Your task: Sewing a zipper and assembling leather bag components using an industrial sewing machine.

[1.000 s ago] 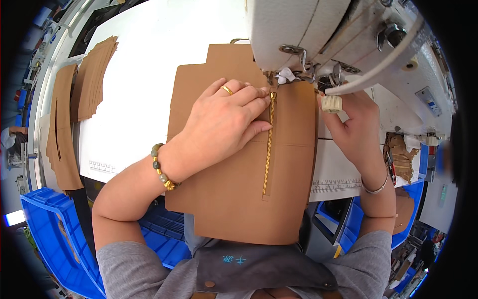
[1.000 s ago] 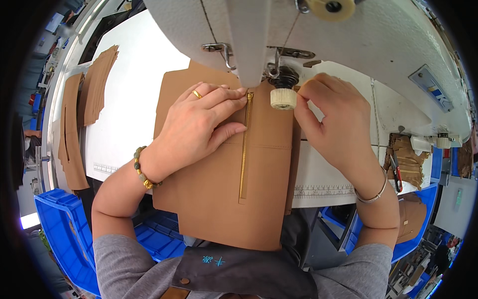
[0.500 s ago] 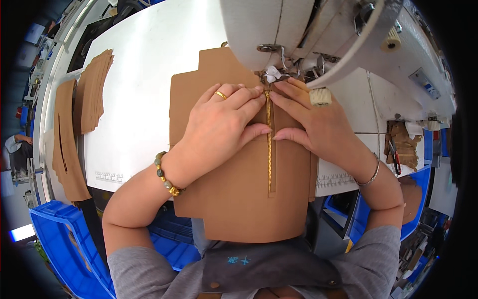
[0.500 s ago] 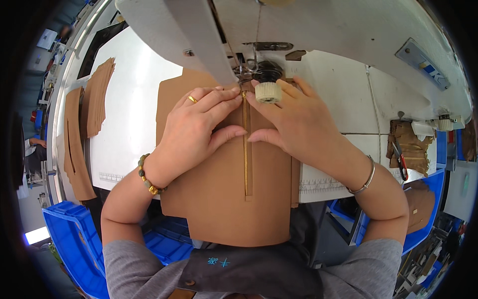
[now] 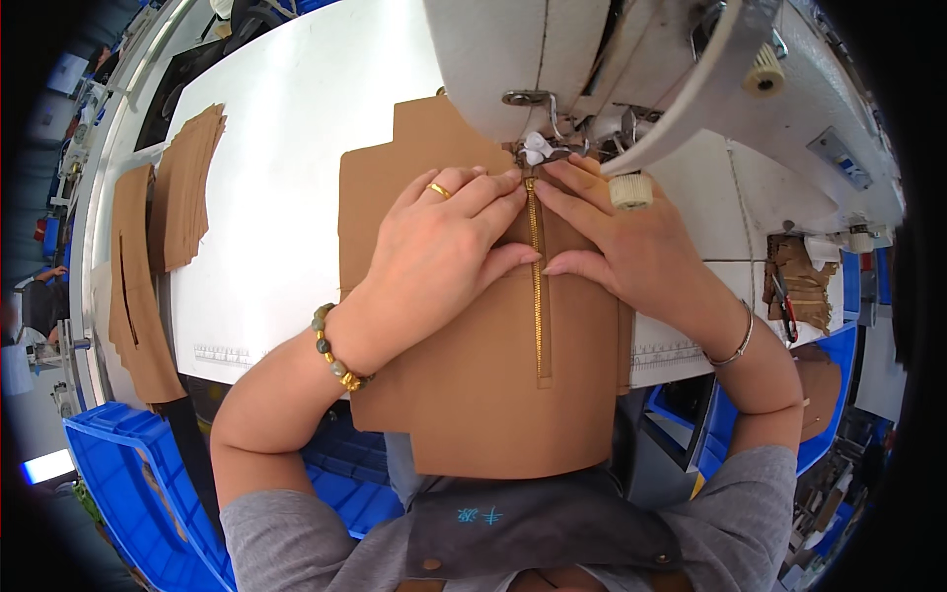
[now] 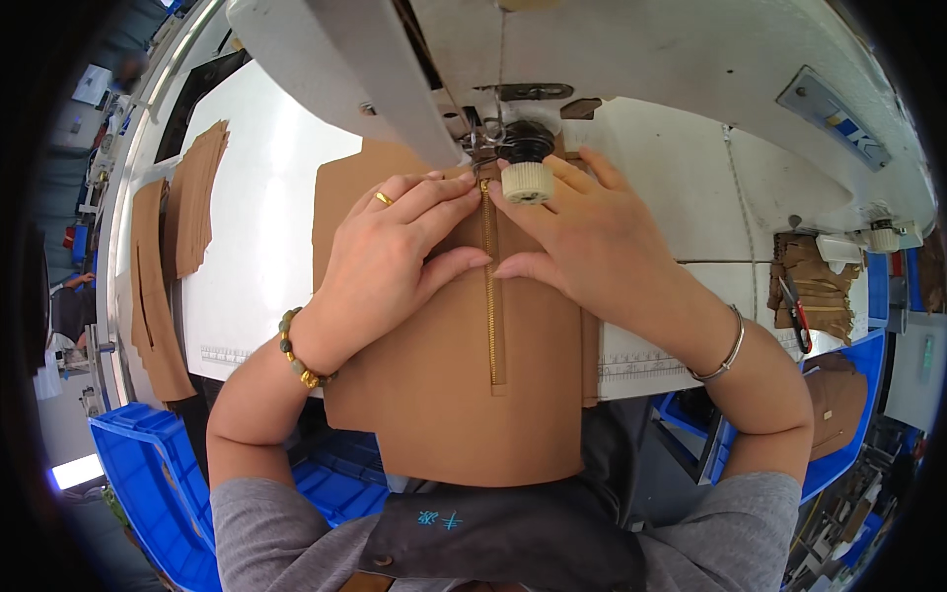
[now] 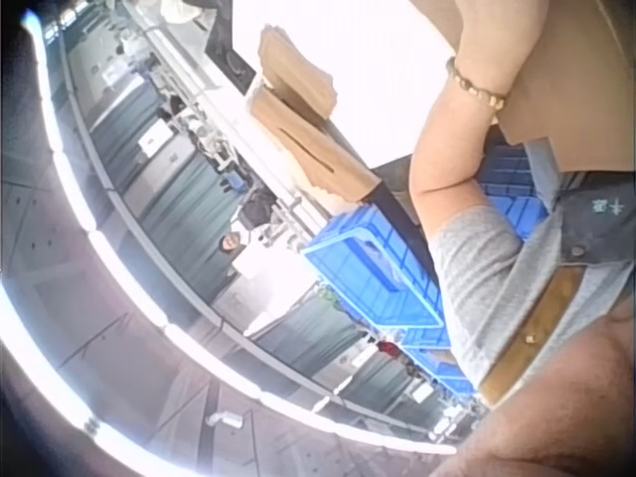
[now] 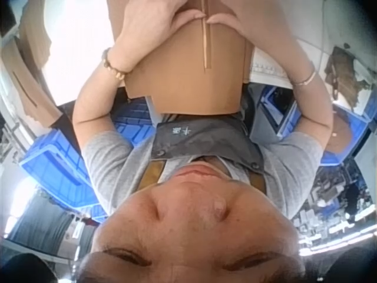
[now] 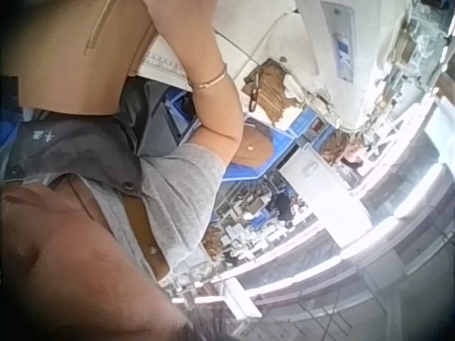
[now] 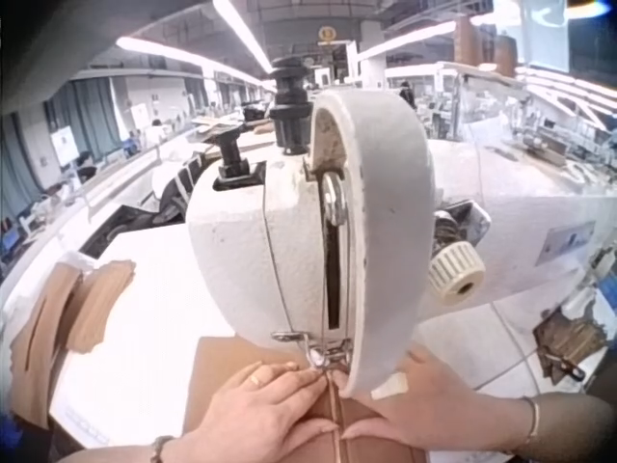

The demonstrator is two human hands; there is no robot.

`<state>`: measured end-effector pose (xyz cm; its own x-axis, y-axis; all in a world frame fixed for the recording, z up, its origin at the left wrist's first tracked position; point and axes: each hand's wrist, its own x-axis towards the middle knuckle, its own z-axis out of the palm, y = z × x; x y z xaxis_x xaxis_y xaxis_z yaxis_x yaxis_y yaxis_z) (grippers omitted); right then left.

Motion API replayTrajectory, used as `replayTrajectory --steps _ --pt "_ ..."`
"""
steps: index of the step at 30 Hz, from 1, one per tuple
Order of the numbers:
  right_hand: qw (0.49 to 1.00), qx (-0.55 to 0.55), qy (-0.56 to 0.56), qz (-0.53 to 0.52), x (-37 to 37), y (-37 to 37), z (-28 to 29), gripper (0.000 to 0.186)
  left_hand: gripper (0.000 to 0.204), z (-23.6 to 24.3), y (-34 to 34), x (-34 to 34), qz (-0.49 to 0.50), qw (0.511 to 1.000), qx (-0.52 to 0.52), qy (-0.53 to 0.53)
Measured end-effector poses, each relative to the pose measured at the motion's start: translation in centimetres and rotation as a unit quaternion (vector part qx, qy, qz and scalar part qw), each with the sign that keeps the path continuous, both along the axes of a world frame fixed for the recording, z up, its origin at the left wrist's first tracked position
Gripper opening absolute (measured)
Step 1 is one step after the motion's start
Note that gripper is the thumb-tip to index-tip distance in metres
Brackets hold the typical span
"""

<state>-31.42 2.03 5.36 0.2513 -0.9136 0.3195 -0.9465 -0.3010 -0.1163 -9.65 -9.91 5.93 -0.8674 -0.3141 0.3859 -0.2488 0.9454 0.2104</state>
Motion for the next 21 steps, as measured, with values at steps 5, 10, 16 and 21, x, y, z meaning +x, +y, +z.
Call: replayTrajectory --steps 5,10,16,21 --pt "1.0 -0.006 -0.005 0.001 -0.03 0.0 -0.21 0.068 0.051 -0.1 -0.04 0.03 0.001 1.0 0.002 0.0" --pt "1.0 -0.012 -0.01 0.009 -0.07 -0.01 -0.17 0.067 0.052 -0.06 -0.08 0.02 -0.004 1.0 0.008 -0.003" --pt "1.0 -0.015 -0.012 0.011 -0.02 -0.06 -0.04 0.065 0.053 -0.03 -0.11 0.04 -0.007 1.0 0.015 -0.007" --pt "1.0 -0.016 -0.012 0.01 0.06 0.0 0.02 0.064 0.053 -0.14 -0.09 0.09 -0.004 1.0 0.017 -0.012"
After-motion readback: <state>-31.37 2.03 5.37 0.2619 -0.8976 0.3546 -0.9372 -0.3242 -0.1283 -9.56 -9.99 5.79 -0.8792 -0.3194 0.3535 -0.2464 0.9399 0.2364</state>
